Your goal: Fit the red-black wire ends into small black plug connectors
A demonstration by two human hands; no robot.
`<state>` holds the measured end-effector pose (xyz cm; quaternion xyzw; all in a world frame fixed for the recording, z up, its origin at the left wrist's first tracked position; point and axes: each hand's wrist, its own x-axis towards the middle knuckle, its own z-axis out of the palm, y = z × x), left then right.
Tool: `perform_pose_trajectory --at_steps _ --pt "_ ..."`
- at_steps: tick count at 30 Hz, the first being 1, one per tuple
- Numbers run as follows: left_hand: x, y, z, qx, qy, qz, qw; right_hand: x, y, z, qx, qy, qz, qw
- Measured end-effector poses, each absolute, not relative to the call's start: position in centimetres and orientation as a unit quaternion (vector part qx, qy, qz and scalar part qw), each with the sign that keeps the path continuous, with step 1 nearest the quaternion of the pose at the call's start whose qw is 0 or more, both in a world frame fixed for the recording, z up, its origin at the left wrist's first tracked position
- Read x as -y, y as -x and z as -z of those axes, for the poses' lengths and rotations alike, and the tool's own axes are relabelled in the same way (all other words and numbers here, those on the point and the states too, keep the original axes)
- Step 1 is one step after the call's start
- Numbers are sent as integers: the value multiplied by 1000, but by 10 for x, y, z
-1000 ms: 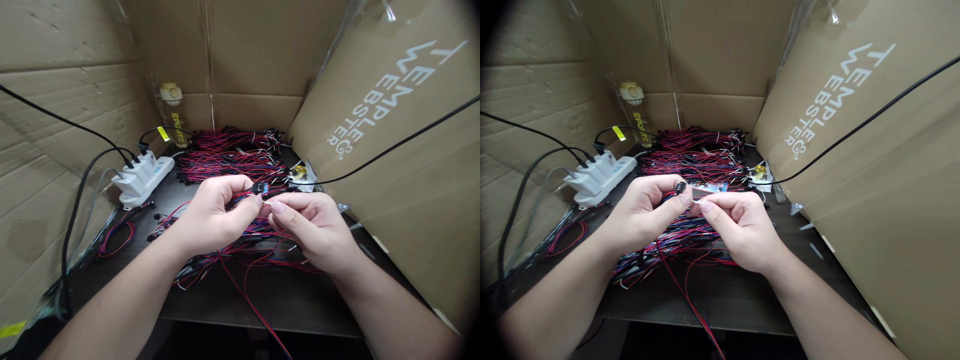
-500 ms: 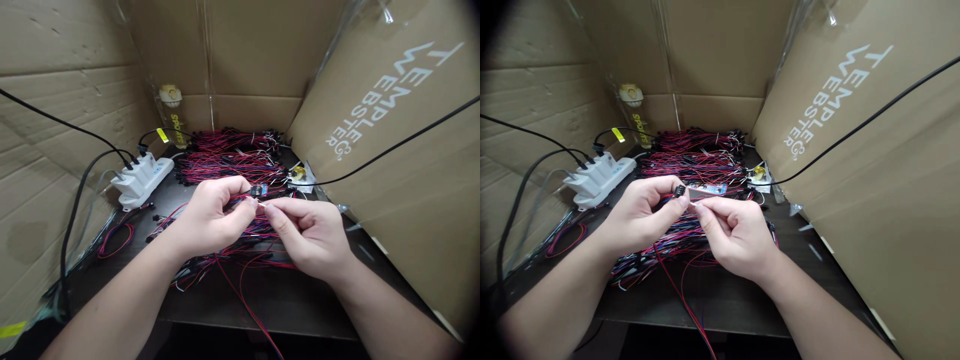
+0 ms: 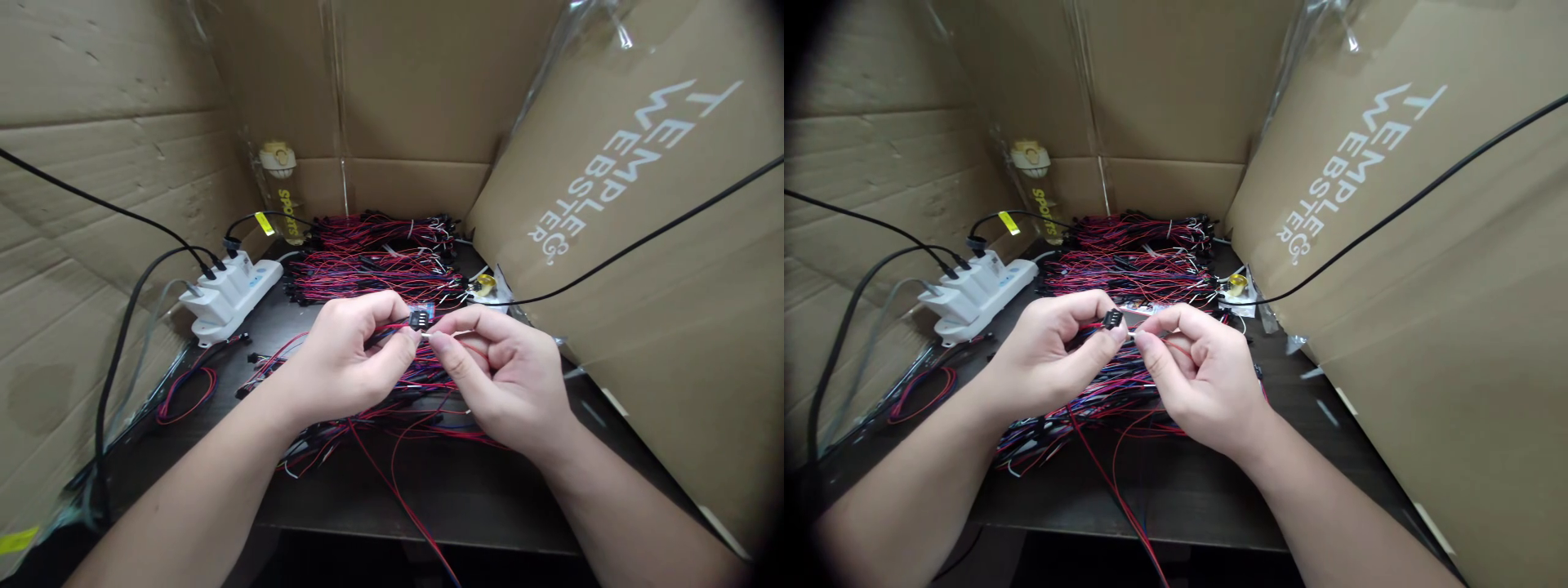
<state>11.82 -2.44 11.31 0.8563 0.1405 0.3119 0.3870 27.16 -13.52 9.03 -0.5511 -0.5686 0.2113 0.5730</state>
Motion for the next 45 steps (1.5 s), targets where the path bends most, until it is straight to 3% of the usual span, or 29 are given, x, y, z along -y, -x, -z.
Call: perform_pose_trajectory --at_steps 10,26,35,45 --pt "20 -120 -110 -154 -833 -314 430 132 -271 -97 539 557 -224 591" --pt "8 -120 -108 -112 -893 -318 297 122 -280 -86 539 550 -226 596" --pt "0 -117 -103 -98 -916 -325 213 114 -285 -80 550 527 -286 582" --pt "-9 -121 -93 -131 -909 -327 220 108 -286 -78 532 528 -300 590"
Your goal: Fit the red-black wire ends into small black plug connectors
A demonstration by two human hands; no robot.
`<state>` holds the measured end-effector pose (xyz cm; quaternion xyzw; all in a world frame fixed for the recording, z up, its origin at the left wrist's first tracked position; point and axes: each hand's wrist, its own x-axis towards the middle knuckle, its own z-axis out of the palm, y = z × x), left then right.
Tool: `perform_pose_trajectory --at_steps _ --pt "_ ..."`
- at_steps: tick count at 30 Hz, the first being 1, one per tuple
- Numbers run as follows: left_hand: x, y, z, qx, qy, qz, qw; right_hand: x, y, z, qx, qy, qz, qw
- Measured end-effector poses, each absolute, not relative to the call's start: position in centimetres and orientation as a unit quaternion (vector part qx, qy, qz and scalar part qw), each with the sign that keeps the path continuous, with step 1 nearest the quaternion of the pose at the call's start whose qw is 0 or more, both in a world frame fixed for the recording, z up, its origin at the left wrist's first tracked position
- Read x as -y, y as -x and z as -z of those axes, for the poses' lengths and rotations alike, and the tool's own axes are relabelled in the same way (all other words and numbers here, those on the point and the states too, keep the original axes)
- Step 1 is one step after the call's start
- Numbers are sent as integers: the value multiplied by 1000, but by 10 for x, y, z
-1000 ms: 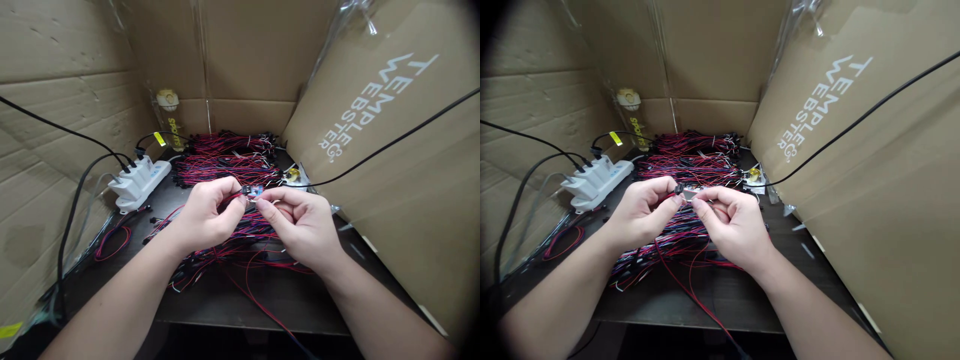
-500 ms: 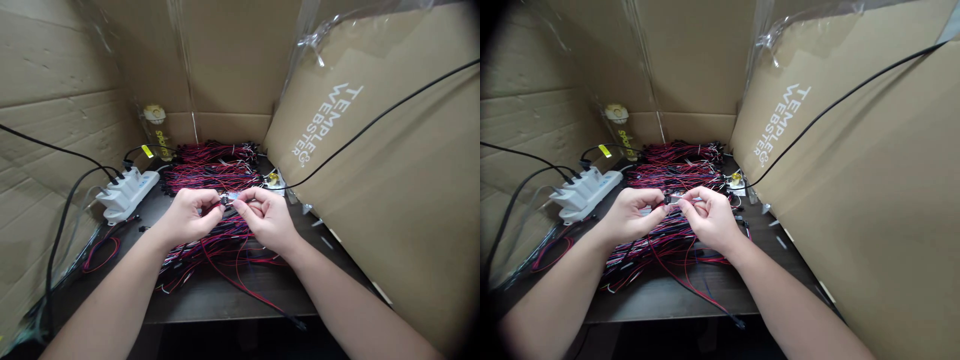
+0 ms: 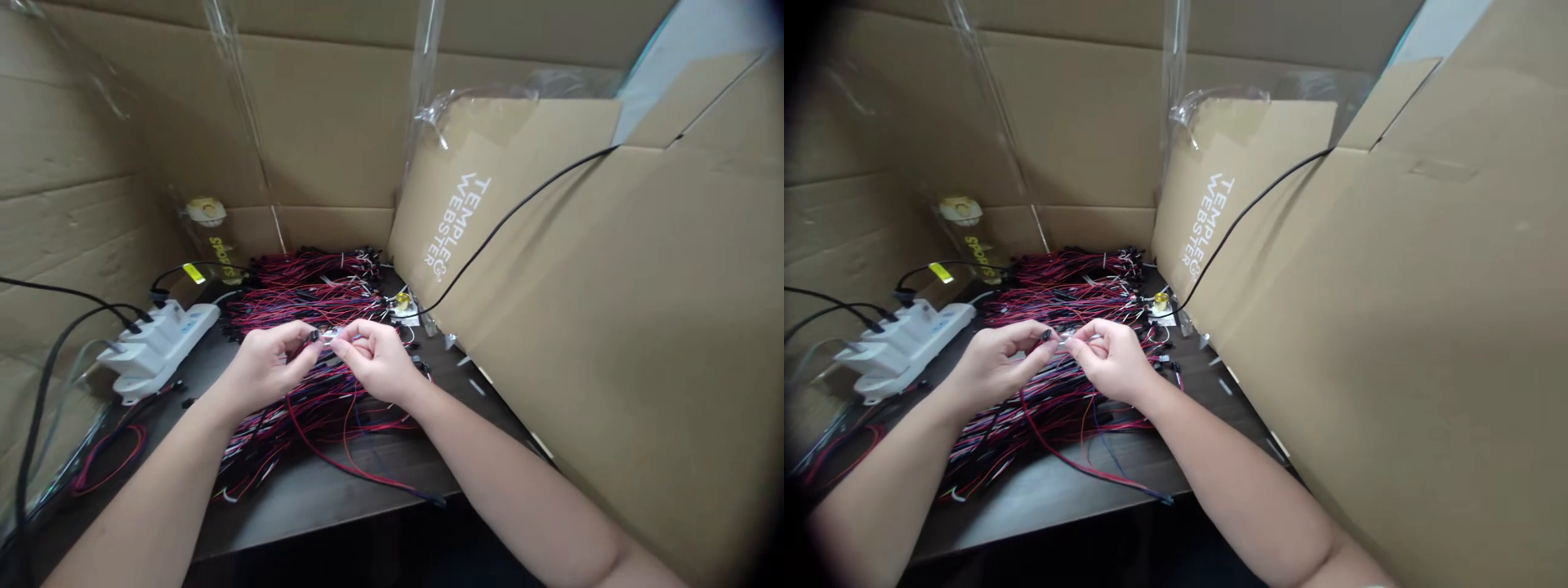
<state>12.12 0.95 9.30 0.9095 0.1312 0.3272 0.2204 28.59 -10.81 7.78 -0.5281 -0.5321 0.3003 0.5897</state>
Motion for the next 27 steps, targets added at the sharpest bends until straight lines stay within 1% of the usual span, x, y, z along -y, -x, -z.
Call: perform_pose_trajectory --at_steps 7,12,18,20,23,27 --pt "-14 -121 -89 -135 -909 -307 248 112 -286 -78 554 543 -281 566" --pt "-10 -122 -90 -121 -906 -323 245 112 -288 -78 574 522 -264 573" --pt "-1 -126 -91 -128 -896 -338 258 113 -296 -81 632 517 -162 554" --pt "1 -128 -90 -139 -890 -345 265 114 -298 -82 650 516 -150 537" --pt "3 -130 -89 -152 -880 -352 280 113 -297 -82 651 517 -179 527" --pt "5 -131 -89 -153 -878 -348 291 112 -293 -81 624 497 -254 547"
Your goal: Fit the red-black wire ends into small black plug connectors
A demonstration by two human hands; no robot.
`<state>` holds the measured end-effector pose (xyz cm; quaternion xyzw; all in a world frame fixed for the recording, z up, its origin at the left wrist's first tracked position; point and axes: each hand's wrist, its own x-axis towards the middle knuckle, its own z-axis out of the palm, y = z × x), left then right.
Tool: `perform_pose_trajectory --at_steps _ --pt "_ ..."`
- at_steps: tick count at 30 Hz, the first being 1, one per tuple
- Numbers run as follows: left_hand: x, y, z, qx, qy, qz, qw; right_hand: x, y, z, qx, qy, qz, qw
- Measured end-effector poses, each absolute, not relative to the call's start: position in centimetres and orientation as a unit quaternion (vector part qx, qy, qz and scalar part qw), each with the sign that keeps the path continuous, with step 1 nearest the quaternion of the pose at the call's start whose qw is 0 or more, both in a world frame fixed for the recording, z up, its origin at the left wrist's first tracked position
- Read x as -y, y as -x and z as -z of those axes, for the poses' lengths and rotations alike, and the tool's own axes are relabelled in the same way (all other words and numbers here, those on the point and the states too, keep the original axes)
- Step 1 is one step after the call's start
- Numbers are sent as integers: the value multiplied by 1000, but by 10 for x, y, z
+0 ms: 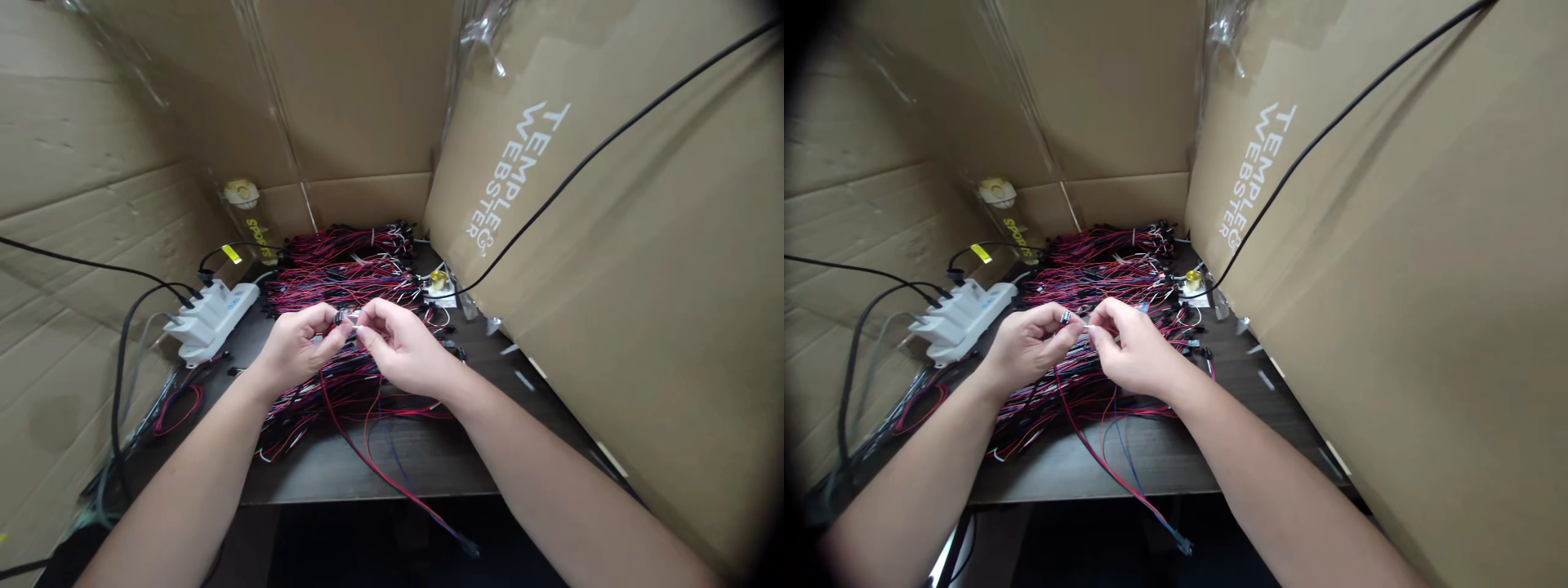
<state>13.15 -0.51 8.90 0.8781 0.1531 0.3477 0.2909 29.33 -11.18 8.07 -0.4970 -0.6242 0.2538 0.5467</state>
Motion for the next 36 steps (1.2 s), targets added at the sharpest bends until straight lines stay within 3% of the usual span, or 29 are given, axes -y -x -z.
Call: perform_pose_trajectory --at_steps 5,16,22,27,36 --pt "5 -130 -92 -109 -894 -346 265 113 -291 -82 591 504 -330 535" --pt "4 -123 -98 -80 -900 -372 213 118 -289 -87 595 492 -321 549" --pt "4 -120 -99 -64 -896 -409 163 117 -291 -80 637 491 -241 543" --pt "2 -118 -100 -60 -895 -398 192 117 -290 -77 670 478 -133 552" --pt "7 -117 -104 -48 -901 -382 202 122 -285 -78 670 482 -119 552"
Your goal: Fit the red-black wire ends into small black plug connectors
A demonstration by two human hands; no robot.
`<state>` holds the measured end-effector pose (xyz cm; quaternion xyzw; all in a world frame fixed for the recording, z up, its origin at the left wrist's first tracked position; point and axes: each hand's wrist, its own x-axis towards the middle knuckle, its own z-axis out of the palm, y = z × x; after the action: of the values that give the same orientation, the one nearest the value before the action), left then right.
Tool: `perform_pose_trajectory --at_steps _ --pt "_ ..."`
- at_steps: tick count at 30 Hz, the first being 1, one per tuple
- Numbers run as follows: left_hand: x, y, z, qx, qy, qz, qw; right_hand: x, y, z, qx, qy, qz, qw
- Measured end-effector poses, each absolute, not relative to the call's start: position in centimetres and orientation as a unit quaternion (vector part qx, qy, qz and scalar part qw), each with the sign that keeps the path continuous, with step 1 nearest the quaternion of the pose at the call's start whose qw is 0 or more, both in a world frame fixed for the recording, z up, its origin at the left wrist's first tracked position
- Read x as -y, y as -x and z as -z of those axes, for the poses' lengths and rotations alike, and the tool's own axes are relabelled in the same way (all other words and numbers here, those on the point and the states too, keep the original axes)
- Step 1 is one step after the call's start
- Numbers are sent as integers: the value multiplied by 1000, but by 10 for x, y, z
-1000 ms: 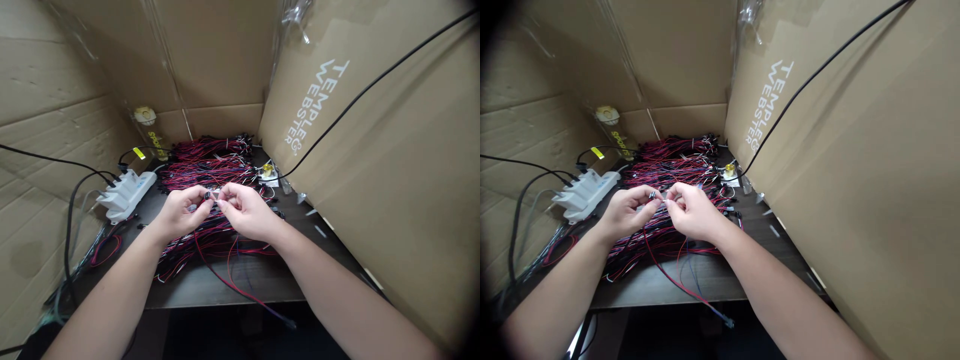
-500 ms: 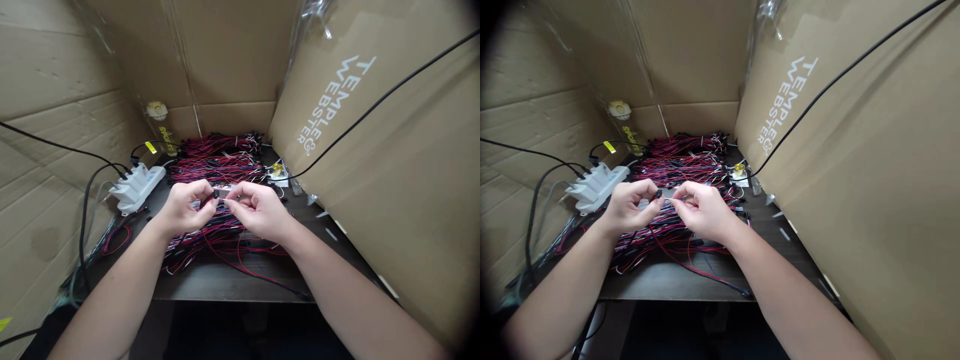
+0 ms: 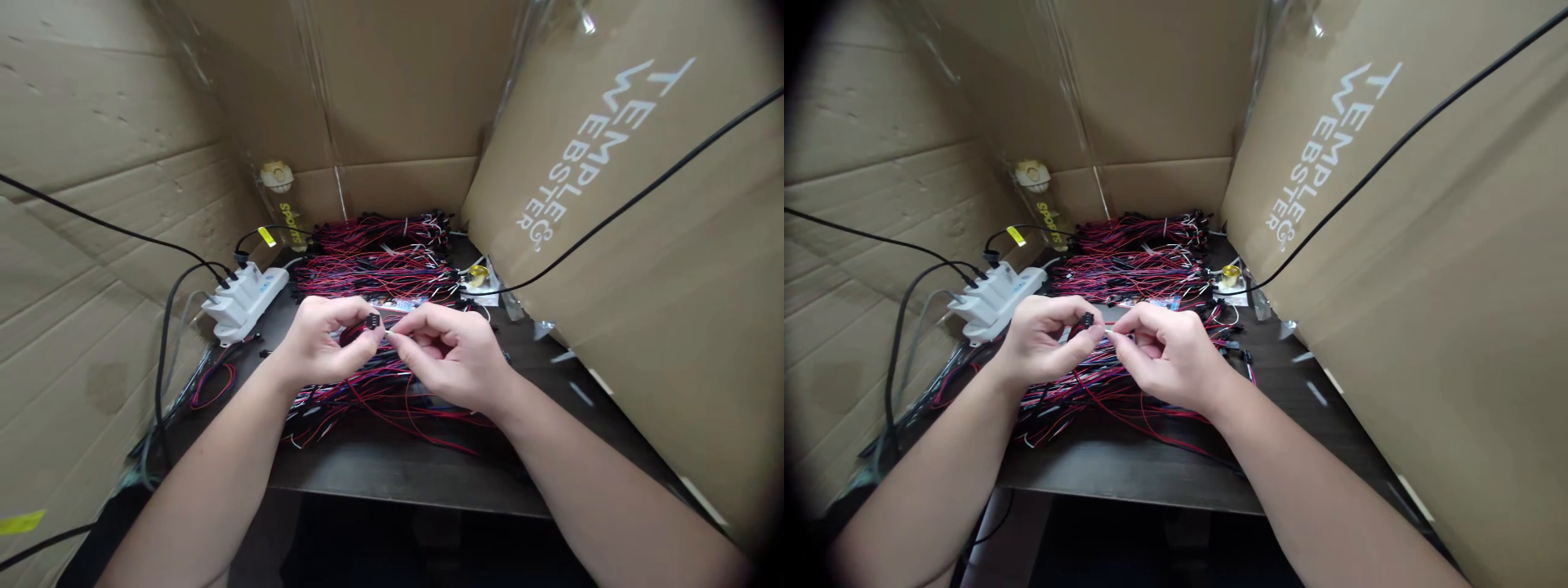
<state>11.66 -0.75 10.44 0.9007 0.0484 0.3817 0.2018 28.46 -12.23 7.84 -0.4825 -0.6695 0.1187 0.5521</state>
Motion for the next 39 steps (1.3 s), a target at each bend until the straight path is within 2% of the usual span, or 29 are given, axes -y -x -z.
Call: perform_pose_trajectory --at_steps 11,20,27,34,39 --pt "7 -120 -98 -53 -901 -393 179 123 -285 -75 654 493 -155 553" --pt "2 -116 -100 -33 -888 -369 273 121 -284 -81 631 497 -184 567" --pt "-2 -115 -98 -18 -896 -388 217 120 -284 -79 635 494 -184 564" --pt "-2 -114 -101 -21 -897 -383 220 124 -286 -78 643 500 -224 536" --pt "-3 -113 -101 -61 -888 -381 251 124 -295 -78 670 433 -242 553"
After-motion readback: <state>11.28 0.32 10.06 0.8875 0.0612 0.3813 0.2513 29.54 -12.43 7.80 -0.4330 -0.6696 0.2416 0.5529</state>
